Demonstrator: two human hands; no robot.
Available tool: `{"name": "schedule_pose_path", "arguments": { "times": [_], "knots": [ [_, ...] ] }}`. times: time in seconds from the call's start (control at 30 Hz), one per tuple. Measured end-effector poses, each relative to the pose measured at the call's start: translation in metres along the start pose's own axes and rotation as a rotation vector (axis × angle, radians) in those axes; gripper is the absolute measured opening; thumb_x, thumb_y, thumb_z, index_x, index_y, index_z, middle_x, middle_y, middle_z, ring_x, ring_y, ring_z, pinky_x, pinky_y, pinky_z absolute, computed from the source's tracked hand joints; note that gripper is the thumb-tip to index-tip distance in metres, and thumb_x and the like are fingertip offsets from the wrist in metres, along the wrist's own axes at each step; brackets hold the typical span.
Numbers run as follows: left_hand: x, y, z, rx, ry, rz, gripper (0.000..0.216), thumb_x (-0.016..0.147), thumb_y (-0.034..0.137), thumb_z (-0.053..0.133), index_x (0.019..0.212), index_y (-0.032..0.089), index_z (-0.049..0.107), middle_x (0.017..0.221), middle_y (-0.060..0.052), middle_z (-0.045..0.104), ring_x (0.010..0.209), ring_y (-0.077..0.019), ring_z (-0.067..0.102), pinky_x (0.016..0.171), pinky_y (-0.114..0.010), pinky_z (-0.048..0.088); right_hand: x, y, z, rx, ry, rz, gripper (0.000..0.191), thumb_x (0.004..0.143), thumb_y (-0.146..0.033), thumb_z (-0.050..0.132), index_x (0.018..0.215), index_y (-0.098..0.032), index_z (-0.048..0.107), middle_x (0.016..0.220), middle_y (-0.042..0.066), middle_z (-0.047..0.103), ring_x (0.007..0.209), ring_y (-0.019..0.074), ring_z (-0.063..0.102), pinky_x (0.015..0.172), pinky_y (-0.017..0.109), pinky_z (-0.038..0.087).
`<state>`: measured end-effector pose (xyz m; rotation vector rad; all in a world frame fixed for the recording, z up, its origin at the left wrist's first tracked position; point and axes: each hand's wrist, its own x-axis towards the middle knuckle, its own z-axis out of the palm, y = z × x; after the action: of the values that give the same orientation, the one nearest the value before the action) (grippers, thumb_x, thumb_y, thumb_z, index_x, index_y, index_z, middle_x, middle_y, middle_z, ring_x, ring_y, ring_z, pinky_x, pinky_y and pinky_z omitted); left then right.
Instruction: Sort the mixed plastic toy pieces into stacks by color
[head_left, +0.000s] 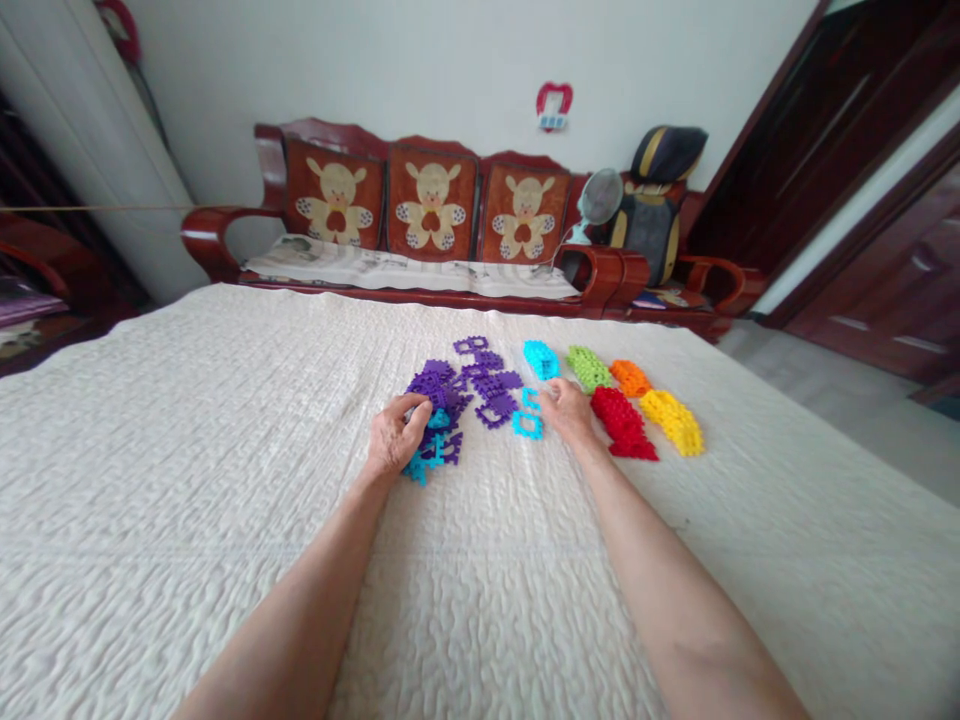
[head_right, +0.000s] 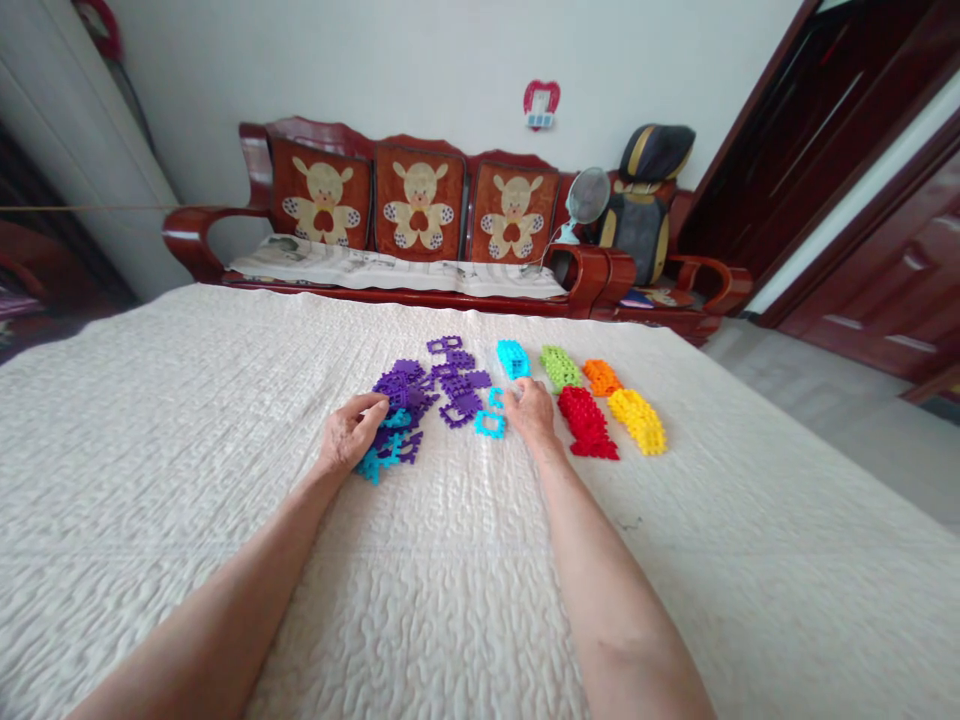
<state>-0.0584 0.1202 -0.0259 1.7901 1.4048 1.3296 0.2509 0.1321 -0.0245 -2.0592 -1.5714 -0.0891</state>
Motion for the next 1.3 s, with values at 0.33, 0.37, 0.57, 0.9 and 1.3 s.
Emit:
{"name": "schedule_pose_path", "arguments": {
  "times": [0.33,0.37,0.57,0.9,1.3],
  "knots": [
    [0.0,0.001,-0.001,0.012,-0.014,0.005,0.038,0.083,0.049,0.052,0.095,0.02,0.073,0.102,-0.006,0.073,0.088,-0.0209,0.066,0.077,-0.031,0.05,-0.006,-0.032,-0.008,-0.128,-0.124,0.094,0.063,0.079,-0.064,0.055,0.115,-0.013,0.062,0.119,0.02,0.059,0.113,0.0337,0.056,0.09,0.041,0.046],
    [0.0,0.001,-0.001,0.013,-0.013,0.005,0.038,0.082,0.049,0.052,0.095,0.02,0.073,0.102,-0.006,0.073,0.089,-0.0211,0.066,0.078,-0.031,0.05,-0.006,-0.032,-0.008,-0.122,-0.122,0.096,0.061,0.078,-0.063,0.057,0.114,-0.015,0.062,0.118,0.019,0.059,0.112,0.033,0.057,0.089,0.041,0.046],
    [-0.001,-0.001,0.0,0.014,-0.008,0.016,0.038,0.082,0.05,0.053,0.095,0.021,0.073,0.103,-0.006,0.073,0.088,-0.0206,0.067,0.08,-0.031,0.052,-0.002,-0.024,-0.004,-0.071,-0.083,0.044,0.052,0.076,-0.046,0.063,0.117,-0.016,0.061,0.113,0.016,0.062,0.105,0.0295,0.06,0.088,0.039,0.047],
    [-0.001,0.002,-0.001,0.014,-0.017,-0.011,0.039,0.08,0.05,0.053,0.095,0.02,0.073,0.101,-0.006,0.073,0.084,-0.0202,0.067,0.075,-0.03,0.053,-0.004,-0.022,-0.005,-0.069,-0.063,0.038,0.057,0.077,-0.042,0.061,0.126,-0.014,0.055,0.119,0.017,0.059,0.112,0.0321,0.055,0.094,0.041,0.043],
    [-0.001,-0.002,-0.001,0.017,-0.015,-0.017,0.037,0.081,0.05,0.055,0.095,0.021,0.073,0.103,-0.005,0.072,0.083,-0.02,0.067,0.078,-0.03,0.053,0.002,-0.009,0.005,0.173,0.102,0.101,0.061,0.071,-0.037,0.061,0.129,-0.017,0.051,0.115,0.013,0.062,0.108,0.0266,0.058,0.096,0.038,0.045]
  ]
}}
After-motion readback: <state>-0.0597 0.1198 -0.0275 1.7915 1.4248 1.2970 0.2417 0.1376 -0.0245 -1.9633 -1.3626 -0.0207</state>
